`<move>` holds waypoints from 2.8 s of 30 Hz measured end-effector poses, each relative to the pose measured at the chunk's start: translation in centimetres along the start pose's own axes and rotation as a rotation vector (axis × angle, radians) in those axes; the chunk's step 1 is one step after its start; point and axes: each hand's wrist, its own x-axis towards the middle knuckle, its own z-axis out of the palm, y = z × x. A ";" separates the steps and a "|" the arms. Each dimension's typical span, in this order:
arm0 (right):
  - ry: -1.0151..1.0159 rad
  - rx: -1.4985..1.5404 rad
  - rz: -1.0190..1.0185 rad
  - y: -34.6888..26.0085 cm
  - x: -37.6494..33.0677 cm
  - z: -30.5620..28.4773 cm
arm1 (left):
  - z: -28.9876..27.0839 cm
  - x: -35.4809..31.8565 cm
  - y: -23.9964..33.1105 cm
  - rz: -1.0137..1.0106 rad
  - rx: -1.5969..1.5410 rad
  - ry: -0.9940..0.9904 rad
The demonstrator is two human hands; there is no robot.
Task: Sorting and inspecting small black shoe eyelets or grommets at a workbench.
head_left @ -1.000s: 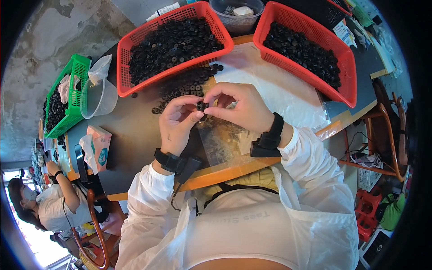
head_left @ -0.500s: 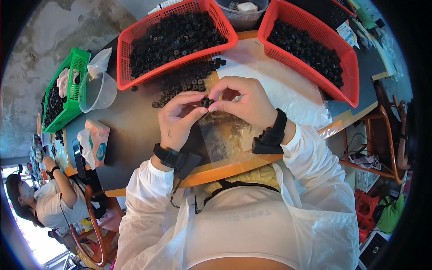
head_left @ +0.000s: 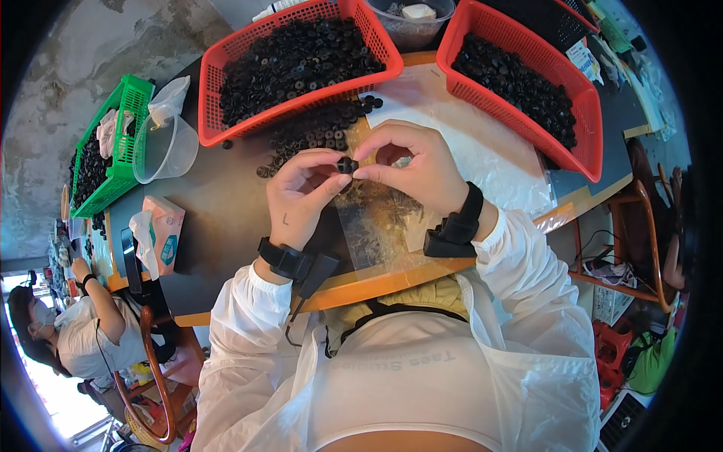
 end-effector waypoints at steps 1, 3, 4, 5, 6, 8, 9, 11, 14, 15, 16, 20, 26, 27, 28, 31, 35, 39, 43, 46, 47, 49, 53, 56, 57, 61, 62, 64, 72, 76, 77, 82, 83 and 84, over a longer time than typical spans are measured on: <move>-0.001 -0.012 -0.009 -0.1 0.0 0.0 | 0.0 0.0 0.0 -0.001 0.000 0.000; -0.002 -0.022 -0.017 -0.1 0.0 0.1 | -0.1 -0.1 0.0 0.006 0.020 0.018; -0.001 0.000 -0.016 -0.1 0.0 0.2 | -0.1 -0.1 0.1 0.006 0.020 0.018; 0.001 0.023 -0.015 -0.1 0.0 0.2 | -0.1 -0.1 0.1 0.010 0.036 0.012; 0.001 0.024 -0.014 -0.1 0.0 0.2 | -0.1 -0.2 0.2 0.015 0.053 0.006; -0.016 0.048 0.018 -0.1 0.0 0.1 | -0.2 -0.2 0.0 0.025 0.073 -0.009; -0.018 0.051 0.019 -0.1 0.0 0.1 | -0.3 -0.1 0.0 0.035 0.093 -0.026; -0.042 0.074 0.071 0.0 0.0 -0.1 | -0.2 -0.1 0.1 0.024 0.114 -0.027; -0.020 0.233 0.122 0.5 0.1 0.4 | 0.1 0.0 0.4 0.053 0.158 -0.021; -0.022 0.235 0.123 0.6 0.1 0.4 | 0.1 0.0 0.4 0.093 0.176 -0.016; -0.110 0.269 0.169 0.7 0.0 0.3 | -0.2 0.1 0.2 0.092 0.176 -0.015; -0.273 0.289 0.271 1.3 -0.1 0.0 | -0.7 0.4 0.0 0.341 0.464 -0.081; -0.252 0.211 0.176 0.9 -0.3 0.0 | -0.3 0.2 0.7 0.400 0.516 -0.103; -0.254 0.211 0.177 1.0 -0.4 0.0 | -0.3 0.2 0.7 0.406 0.542 -0.123; -0.267 0.205 0.159 1.1 -0.3 0.0 | -0.3 0.1 0.6 0.405 0.542 -0.119; -0.272 0.190 0.142 1.3 -0.3 0.0 | -0.4 0.0 0.2 0.409 0.531 -0.135; -0.270 0.130 0.127 0.6 -0.2 -0.1 | -0.5 0.2 -0.1 0.442 0.581 -0.130; -0.256 0.062 0.090 0.7 -0.4 0.0 | -0.5 0.3 -0.3 0.479 0.611 -0.114; -0.260 0.326 0.218 1.0 -0.5 0.1 | -0.1 0.3 0.1 0.408 0.519 -0.103; -0.284 0.282 0.198 0.3 -0.3 0.1 | -0.2 0.2 0.3 0.389 0.513 -0.129; -0.220 0.050 0.022 0.2 0.0 -0.1 | -0.2 0.1 0.4 0.405 0.506 -0.094; -0.019 -0.311 -0.216 -0.5 0.3 -0.6 | -0.5 0.3 0.6 0.444 0.479 -0.042; 0.587 -0.903 -0.397 -2.0 0.6 -5.3 | -1.0 0.5 0.3 0.374 0.437 0.214; 0.938 -1.221 -0.418 -2.3 0.7 -7.9 | -1.7 1.2 0.4 0.402 0.648 0.255; 0.948 -1.294 -0.437 -2.4 0.8 -8.1 | -2.0 1.3 0.3 0.413 0.701 0.246; 0.411 -1.114 -0.410 -1.0 0.4 -7.2 | -2.1 1.6 0.8 0.497 1.032 0.159; 0.305 -1.059 -0.392 -0.8 0.5 -6.4 | -2.0 1.6 0.8 0.511 1.067 0.135; 0.198 -1.001 -0.372 -0.6 0.6 -4.8 | -2.0 1.7 0.8 0.521 1.102 0.110; -0.205 -0.852 -0.294 1.5 0.3 -2.4 | -1.8 2.9 -0.2 0.524 1.183 -0.014; -0.143 -0.871 -0.263 1.5 0.3 -2.1 | -2.0 2.8 -0.3 0.519 1.194 0.042; -0.148 -0.873 -0.261 1.1 0.2 -2.3 | -2.0 2.7 -0.3 0.516 1.191 0.045; -0.229 -0.834 -0.258 0.9 -0.4 -2.5 | -2.0 2.7 -0.3 0.484 1.199 0.054; -0.232 -0.833 -0.258 0.7 -0.4 -2.5 | -2.0 2.7 -0.4 0.481 1.199 0.056; -0.234 -0.874 -0.257 0.4 -0.3 -2.5 | -2.1 2.6 -0.6 0.490 1.201 0.050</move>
